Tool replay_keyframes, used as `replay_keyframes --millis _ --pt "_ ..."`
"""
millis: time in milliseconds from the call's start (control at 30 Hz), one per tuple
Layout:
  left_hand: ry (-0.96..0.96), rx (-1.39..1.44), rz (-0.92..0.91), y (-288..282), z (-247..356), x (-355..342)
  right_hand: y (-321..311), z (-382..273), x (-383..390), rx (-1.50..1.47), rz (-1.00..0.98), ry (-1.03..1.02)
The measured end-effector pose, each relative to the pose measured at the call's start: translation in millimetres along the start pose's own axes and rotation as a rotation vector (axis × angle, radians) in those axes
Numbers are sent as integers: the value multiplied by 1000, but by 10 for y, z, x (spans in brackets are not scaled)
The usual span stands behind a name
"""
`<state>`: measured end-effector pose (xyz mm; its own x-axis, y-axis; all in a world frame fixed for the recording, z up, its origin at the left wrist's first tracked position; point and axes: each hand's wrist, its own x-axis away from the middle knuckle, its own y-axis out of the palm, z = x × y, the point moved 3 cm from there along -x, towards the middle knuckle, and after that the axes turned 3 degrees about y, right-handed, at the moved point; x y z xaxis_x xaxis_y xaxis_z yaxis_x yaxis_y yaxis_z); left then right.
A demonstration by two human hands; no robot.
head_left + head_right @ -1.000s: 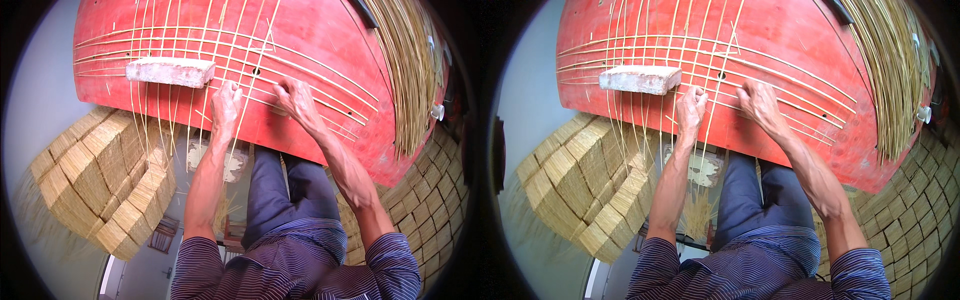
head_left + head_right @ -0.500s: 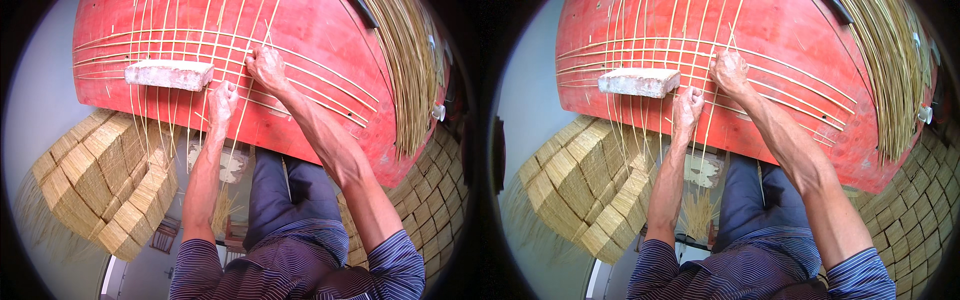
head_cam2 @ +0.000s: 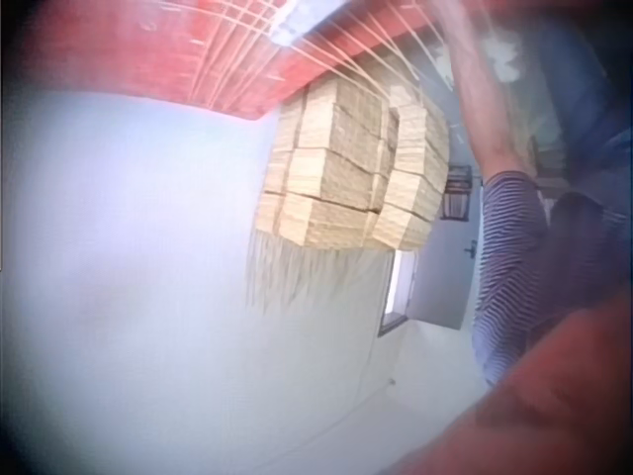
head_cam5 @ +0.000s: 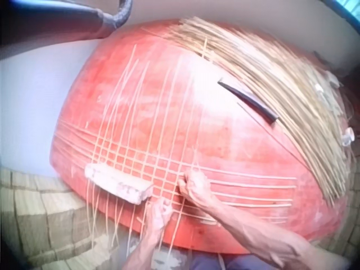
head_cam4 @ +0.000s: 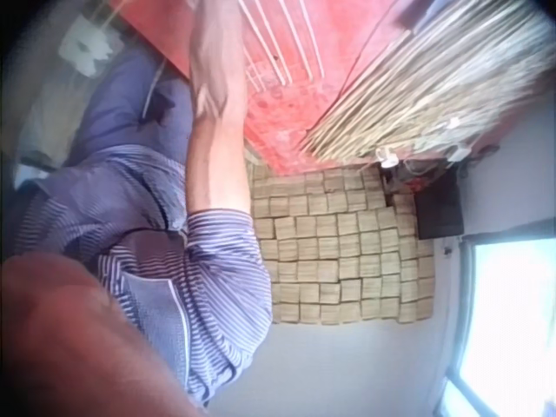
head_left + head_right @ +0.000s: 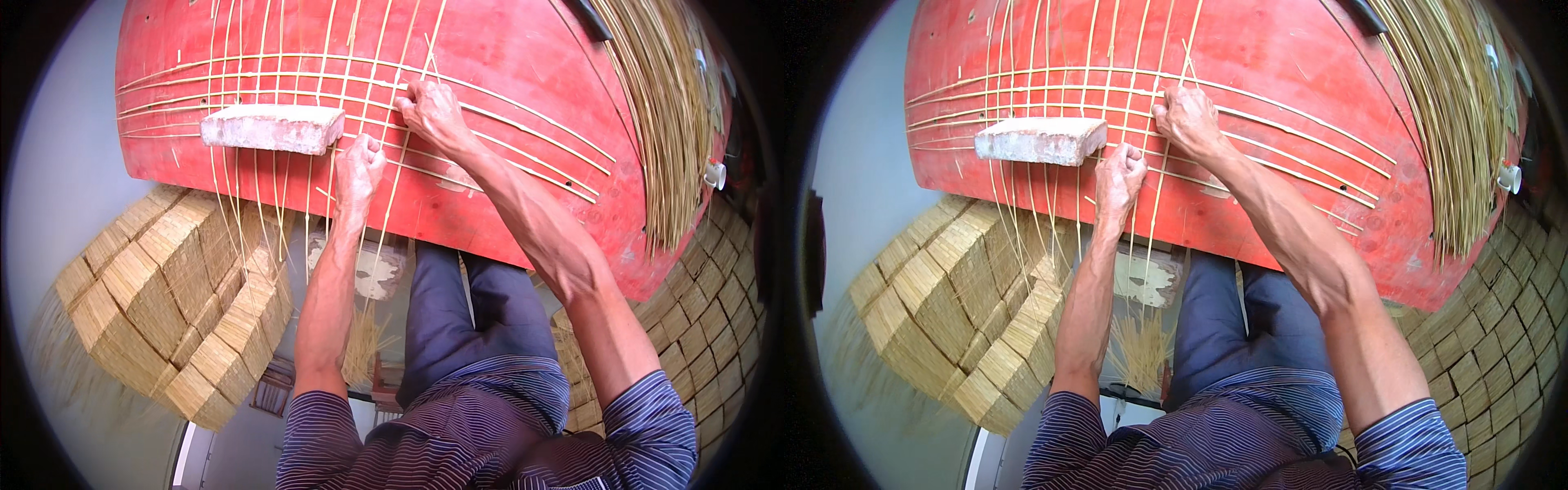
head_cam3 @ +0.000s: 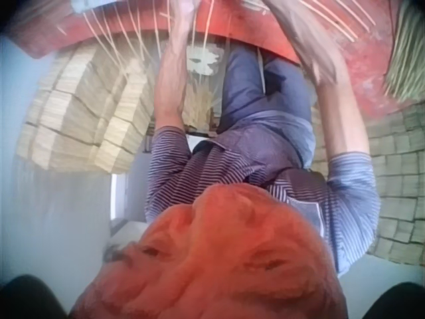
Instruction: The person weaves thin bamboo strips into a grid pattern on a large red work surface. They interlace the strips by hand, occasionally using a small wooden block to press the weave tight, and later gather a bundle of bamboo strips from the floor.
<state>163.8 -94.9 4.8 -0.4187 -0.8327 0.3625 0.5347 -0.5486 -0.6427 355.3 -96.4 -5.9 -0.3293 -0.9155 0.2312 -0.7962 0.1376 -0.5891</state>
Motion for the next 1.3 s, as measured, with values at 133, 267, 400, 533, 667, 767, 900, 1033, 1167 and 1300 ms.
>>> replay_keyframes --millis 133,267,400,533,667,767,900,1033,1167,1300 --pt "1 50 29 -138 108 154 -316 -151 476 -56 -40 -76" --pt "25 -45 -102 63 120 185 -610 104 1129 149 -136 -59" --pt "-14 -17 -138 140 89 154 -600 267 1369 194 -184 -28" --pt "-32 54 -196 141 -1 121 -479 295 1395 190 -179 -131" --pt "-36 65 -232 151 -21 92 -413 271 1400 322 -205 -63" --pt "-55 57 -246 139 19 94 -350 274 1389 255 -112 -104" --pt "-32 37 -258 143 -1 77 -251 322 1328 244 -222 -83" --pt "-13 48 -253 139 -24 77 -101 290 1170 219 -491 8" --pt "-43 65 -257 162 -66 72 10 100 963 142 -681 199" --pt "-20 63 -250 157 -21 51 206 44 928 174 -640 256"
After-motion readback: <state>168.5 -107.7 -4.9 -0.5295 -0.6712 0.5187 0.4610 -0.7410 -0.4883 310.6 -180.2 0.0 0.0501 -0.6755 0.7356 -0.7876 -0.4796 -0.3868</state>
